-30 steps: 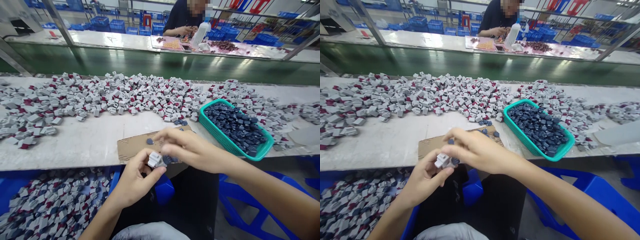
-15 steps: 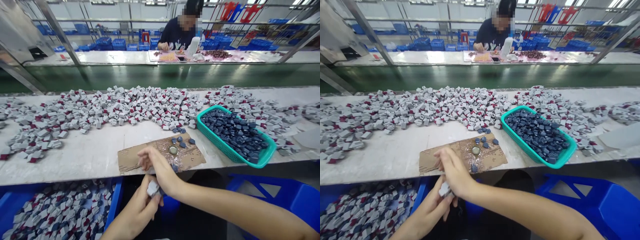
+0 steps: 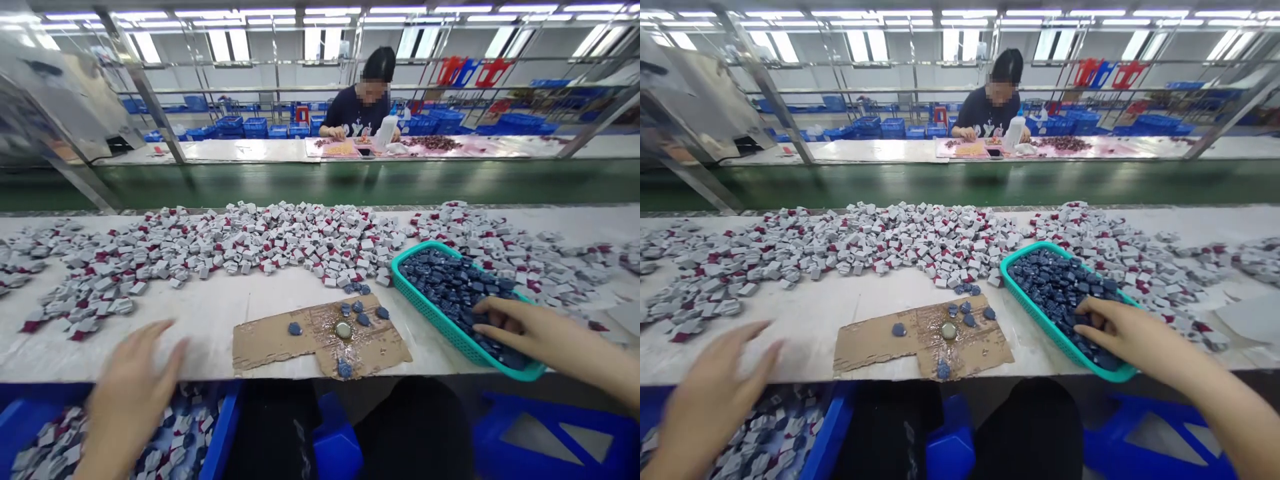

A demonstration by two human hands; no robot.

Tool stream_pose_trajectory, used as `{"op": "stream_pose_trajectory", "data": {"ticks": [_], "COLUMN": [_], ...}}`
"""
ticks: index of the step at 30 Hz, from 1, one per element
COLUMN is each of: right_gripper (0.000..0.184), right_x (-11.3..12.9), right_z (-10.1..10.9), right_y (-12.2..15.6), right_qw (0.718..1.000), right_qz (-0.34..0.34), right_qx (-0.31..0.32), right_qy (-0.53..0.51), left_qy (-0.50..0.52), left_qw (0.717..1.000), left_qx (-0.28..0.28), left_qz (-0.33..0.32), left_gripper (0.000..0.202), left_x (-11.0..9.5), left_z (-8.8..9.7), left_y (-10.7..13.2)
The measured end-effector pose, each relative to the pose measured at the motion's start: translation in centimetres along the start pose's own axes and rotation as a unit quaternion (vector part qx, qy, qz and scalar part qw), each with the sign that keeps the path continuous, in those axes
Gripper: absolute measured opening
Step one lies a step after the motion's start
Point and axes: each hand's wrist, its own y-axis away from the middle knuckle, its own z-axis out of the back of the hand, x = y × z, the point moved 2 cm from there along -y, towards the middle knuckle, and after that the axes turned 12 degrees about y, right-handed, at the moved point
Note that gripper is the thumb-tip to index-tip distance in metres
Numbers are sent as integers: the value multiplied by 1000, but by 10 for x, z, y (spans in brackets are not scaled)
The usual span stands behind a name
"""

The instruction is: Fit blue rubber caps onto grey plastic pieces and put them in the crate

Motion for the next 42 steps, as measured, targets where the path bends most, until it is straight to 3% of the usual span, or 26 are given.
{"op": "stream_pose_trajectory", "data": {"ticks": [2,4,7,11,14,17,20,22,26,29,31,34,37,42], "right_gripper": [9,9,14,6,6,15,24,25,36,42,44,45,43,30], "right_x": [11,19,17,10,13,23,39,49,63,79,96,125,153,181], "right_z": [-2,-2,-3,-1,5,16,24,30,37,36,34,27,16,-8], "right_y": [-2,-3,-6,-13,-14,-6,2,2,-3,-2,4,12,14,2], "right_qw": [998,995,993,993,995,980,971,978,986,975,957,931,898,874], "right_qz": [41,48,29,35,33,7,-13,-19,-29,-14,5,39,81,110], "right_qx": [-3,-20,-43,-47,-88,-161,-111,-84,-97,-63,-25,55,113,85], "right_qy": [43,83,109,105,40,-119,-213,-188,-132,-214,-288,-359,-417,-465], "left_qy": [-16,13,62,181,309,442,543,591,650,701,718,698,676,664], "left_qw": [997,991,989,975,940,871,787,737,657,579,546,568,611,639], "left_qx": [60,114,127,125,120,108,114,132,167,202,230,254,226,174], "left_qz": [-55,-63,-41,5,78,187,270,301,345,364,366,353,345,347], "left_gripper": [38,36,20,5,14,23,20,16,13,16,18,19,24,35], "left_x": [-25,-43,-54,-47,-40,-38,-45,-54,-70,-77,-78,-78,-77,-73], "left_z": [-48,-89,-122,-114,-94,-81,-82,-87,-95,-97,-99,-101,-103,-97], "left_y": [-32,-65,-99,-100,-82,-62,-44,-35,-23,-16,-13,-8,-4,3]}}
